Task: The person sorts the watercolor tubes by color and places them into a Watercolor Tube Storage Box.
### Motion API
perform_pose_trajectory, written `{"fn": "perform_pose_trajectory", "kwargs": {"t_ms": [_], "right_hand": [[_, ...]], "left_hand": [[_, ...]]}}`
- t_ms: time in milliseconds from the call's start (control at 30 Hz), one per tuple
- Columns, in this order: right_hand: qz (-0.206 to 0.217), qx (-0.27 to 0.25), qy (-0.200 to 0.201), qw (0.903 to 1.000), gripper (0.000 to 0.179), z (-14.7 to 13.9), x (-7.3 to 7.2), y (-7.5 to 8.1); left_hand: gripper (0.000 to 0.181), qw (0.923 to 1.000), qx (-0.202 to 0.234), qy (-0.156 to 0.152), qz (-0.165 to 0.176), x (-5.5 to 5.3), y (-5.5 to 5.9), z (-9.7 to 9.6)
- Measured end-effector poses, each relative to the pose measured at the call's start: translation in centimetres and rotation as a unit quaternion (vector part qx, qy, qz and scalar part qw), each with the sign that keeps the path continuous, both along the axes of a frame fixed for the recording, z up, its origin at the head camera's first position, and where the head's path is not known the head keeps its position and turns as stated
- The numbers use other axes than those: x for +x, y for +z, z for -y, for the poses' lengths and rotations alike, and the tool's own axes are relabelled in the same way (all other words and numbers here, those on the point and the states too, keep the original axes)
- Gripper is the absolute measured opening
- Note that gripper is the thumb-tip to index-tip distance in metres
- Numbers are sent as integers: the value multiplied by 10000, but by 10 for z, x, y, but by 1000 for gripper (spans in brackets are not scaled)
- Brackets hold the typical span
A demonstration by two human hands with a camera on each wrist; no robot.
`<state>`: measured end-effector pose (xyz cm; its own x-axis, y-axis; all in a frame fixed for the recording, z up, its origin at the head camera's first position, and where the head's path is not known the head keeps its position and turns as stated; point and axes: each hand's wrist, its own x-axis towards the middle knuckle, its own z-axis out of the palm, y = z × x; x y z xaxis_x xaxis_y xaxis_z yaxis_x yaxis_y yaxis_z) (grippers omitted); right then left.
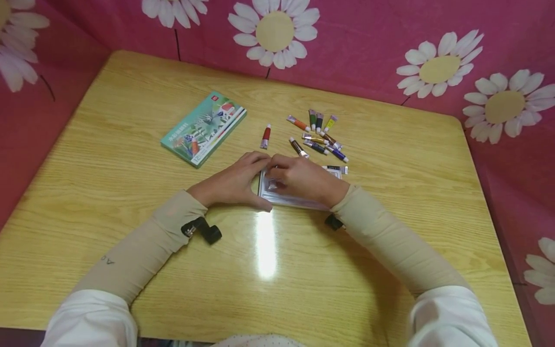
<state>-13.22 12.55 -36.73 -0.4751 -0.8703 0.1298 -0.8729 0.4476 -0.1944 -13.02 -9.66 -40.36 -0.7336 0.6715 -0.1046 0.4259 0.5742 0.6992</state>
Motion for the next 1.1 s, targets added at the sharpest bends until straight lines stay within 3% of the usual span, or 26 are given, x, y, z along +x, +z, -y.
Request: {"fn": "perform_pose_trajectory", "kwargs": {"t_ms": [133,467,633,867,1100], "right_hand": [[-173,235,-60,9996,20,1,1,-1],[-147,551,-85,9983,21,-1,2,3],[-422,874,76,9952,24,-1,1,5],[-695,707,291,9946,18,3,-5,2],[-940,872,439,9908,12,7,-9,2]], "left_hand": [[113,10000,9,-18,38,0,1,0],[112,9999,-80,-3,93,-1,0,0],[113,9999,-61,-29,99,-1,0,0],[113,9999,-100,-17,38,-1,-1,1],[117,9999,-145,-26,16,-2,-2,2]]}}
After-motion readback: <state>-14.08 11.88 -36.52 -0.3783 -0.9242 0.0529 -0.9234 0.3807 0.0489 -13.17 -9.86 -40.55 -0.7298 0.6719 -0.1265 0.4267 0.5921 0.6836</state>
